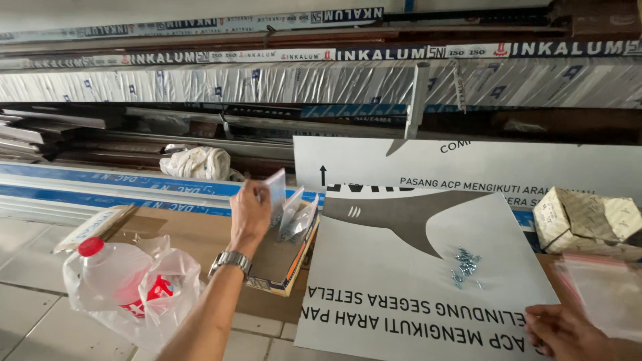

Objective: The person places small silver-colored metal parts from a pile on a board into a small transparent plastic bag using their hands, then places the bag into a cardboard box.

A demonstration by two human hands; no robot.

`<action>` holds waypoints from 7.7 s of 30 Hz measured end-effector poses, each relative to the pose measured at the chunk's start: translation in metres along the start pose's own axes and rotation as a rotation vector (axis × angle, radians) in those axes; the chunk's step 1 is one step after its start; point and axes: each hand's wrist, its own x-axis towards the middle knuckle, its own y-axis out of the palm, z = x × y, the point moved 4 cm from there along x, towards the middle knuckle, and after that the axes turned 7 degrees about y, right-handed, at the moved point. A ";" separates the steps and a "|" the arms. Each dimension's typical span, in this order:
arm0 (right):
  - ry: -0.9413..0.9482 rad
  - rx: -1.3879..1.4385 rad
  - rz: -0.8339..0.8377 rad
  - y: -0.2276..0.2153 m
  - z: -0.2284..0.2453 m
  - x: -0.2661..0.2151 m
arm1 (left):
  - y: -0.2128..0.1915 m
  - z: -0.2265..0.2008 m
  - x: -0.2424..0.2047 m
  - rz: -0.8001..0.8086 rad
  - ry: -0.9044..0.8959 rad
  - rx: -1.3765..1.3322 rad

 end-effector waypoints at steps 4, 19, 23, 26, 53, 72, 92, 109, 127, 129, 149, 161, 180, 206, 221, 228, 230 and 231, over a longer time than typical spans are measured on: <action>-0.117 -0.264 -0.356 0.048 0.067 -0.139 | 0.011 -0.019 -0.031 0.193 -0.037 -0.055; -0.291 -0.211 -0.140 0.034 0.052 -0.089 | 0.007 -0.090 -0.046 0.219 0.088 -0.010; -0.151 -0.532 -0.177 0.061 0.100 -0.120 | 0.039 -0.134 -0.058 0.271 0.233 -0.166; -0.260 -0.587 -0.216 0.069 0.084 -0.085 | 0.085 -0.144 -0.091 0.371 0.323 -0.236; -0.459 -0.450 -0.259 0.094 0.094 -0.081 | 0.180 -0.109 -0.176 0.508 0.127 -0.319; -0.672 -0.496 -0.309 0.104 0.099 -0.080 | 0.177 -0.115 -0.177 0.499 0.088 -0.293; -0.606 -0.545 -0.263 0.107 0.101 -0.083 | 0.171 -0.122 -0.175 0.543 0.064 -0.276; -0.627 -0.656 -0.296 0.109 0.094 -0.087 | 0.165 -0.126 -0.175 0.543 0.018 -0.250; -0.670 -0.550 -0.133 0.104 0.100 -0.105 | 0.161 -0.133 -0.176 0.611 -0.027 -0.194; -0.629 -0.562 -0.101 0.104 0.100 -0.104 | 0.164 -0.130 -0.176 0.560 -0.015 -0.227; -0.323 -1.013 -0.743 -0.012 0.096 -0.097 | 0.171 -0.121 -0.179 0.511 0.089 -0.254; -0.596 -0.517 -0.335 -0.009 0.142 -0.127 | 0.160 -0.129 -0.169 0.579 -0.050 -0.279; -0.873 -0.574 -0.320 0.072 0.158 -0.159 | 0.101 -0.222 -0.161 0.679 -0.336 -0.680; -0.414 -0.134 0.086 0.134 0.151 -0.228 | 0.073 -0.236 -0.163 0.655 -0.530 -0.825; -0.475 -0.169 0.133 0.125 0.152 -0.238 | 0.075 -0.240 -0.169 0.671 -0.491 -0.841; -0.417 -0.142 0.147 0.128 0.152 -0.237 | 0.080 -0.232 -0.167 0.663 -0.462 -0.866; -0.388 -0.128 0.151 0.131 0.153 -0.238 | 0.081 -0.228 -0.168 0.664 -0.482 -0.868; -0.359 -0.113 0.151 0.132 0.153 -0.238 | 0.081 -0.227 -0.168 0.667 -0.499 -0.871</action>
